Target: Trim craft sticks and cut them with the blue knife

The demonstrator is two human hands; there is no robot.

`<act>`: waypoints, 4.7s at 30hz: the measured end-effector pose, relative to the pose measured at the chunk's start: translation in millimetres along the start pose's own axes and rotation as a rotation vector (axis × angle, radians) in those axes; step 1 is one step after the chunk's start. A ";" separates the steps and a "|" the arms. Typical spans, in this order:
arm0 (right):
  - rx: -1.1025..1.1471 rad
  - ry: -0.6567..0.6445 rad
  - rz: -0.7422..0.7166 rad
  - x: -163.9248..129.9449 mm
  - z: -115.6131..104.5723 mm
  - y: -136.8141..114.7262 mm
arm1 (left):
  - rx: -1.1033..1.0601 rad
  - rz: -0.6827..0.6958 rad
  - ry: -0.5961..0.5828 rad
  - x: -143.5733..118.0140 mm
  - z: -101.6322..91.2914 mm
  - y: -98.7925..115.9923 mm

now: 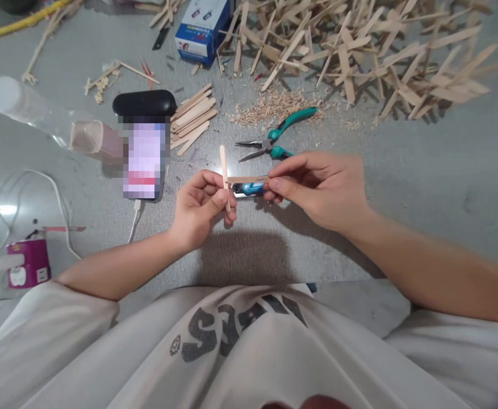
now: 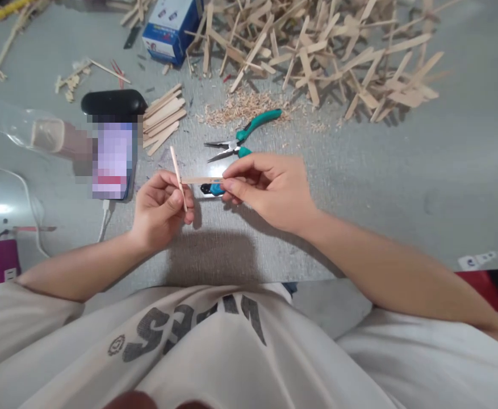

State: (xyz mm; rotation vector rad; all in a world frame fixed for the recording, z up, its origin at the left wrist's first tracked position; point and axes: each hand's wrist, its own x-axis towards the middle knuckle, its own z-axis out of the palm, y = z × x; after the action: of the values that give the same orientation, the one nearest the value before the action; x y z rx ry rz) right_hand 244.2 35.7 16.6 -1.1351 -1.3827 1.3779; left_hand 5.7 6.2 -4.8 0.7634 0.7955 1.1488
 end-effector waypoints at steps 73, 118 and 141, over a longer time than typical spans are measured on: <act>-0.101 -0.074 -0.302 -4.5 18.2 18.2 | 0.480 0.230 -0.069 -3.5 -4.8 -4.8; -0.644 -0.110 -0.316 44.4 -49.5 22.4 | 1.682 -0.002 -0.215 -9.1 -9.0 34.8; 0.093 0.036 0.042 11.0 -28.6 21.1 | 1.780 0.793 -0.331 -21.5 -34.2 24.7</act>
State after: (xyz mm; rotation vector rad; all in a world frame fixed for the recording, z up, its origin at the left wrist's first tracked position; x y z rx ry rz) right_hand 270.2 52.3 -4.1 -1.1281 -1.2621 1.4303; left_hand -39.8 -5.0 1.8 2.8395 1.1640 0.6311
